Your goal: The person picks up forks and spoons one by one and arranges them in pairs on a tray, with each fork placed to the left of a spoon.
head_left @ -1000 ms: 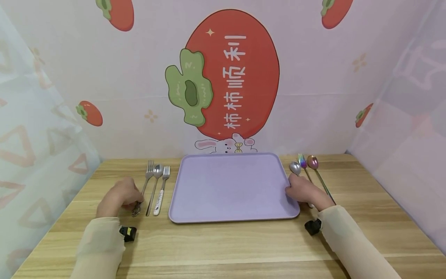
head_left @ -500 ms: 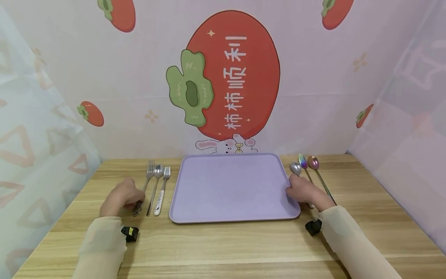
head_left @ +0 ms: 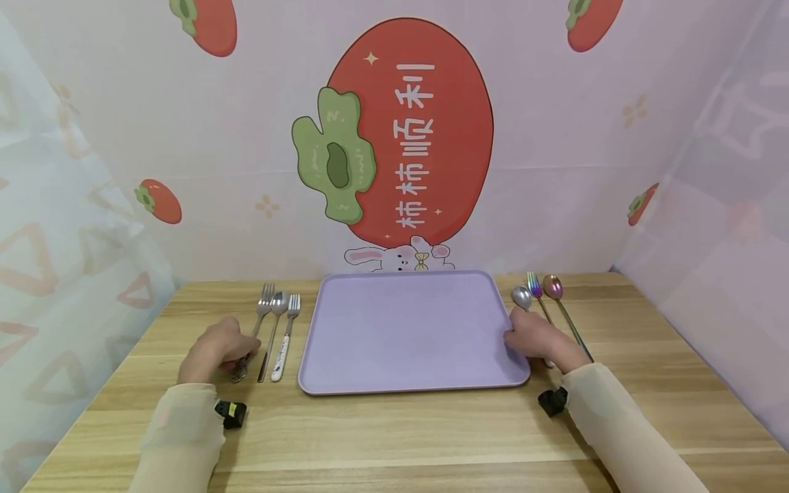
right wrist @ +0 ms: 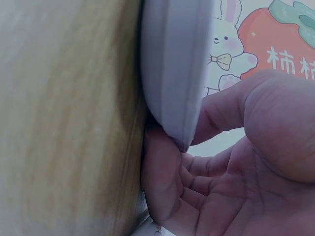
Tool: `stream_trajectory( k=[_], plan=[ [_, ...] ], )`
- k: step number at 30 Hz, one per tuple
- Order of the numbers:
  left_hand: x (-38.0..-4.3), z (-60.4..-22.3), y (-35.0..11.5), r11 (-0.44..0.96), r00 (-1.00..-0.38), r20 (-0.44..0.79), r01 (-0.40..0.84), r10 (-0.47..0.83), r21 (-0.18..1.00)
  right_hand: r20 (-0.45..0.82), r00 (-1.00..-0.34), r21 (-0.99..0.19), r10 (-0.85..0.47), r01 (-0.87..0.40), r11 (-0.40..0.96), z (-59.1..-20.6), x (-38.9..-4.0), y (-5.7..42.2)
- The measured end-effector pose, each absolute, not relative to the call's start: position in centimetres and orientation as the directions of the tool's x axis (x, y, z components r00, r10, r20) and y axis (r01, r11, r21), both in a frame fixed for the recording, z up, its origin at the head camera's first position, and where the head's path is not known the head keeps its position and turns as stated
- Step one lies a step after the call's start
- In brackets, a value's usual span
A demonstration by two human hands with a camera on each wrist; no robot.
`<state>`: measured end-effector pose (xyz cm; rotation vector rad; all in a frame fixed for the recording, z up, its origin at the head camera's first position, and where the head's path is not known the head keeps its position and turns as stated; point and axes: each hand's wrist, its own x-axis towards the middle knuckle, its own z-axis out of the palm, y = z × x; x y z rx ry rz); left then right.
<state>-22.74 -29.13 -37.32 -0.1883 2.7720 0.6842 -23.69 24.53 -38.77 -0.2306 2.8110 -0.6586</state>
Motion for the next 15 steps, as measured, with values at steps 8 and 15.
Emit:
stream_trajectory(
  k=[8, 15],
  plan=[
    [-22.6, -36.78, -28.96, 0.883, -0.949, -0.305, -0.21, -0.08, 0.42, -0.199, -0.958, -0.461, -0.206, -0.094, 0.882, -38.75, -23.92, 24.49],
    [-23.08, -36.96, -28.98, 0.874, -0.955, -0.29, -0.188, -0.057, 0.448, -0.2, -0.961, -0.444, -0.193, -0.086, 0.892, -38.79, -24.27, 24.65]
  ],
)
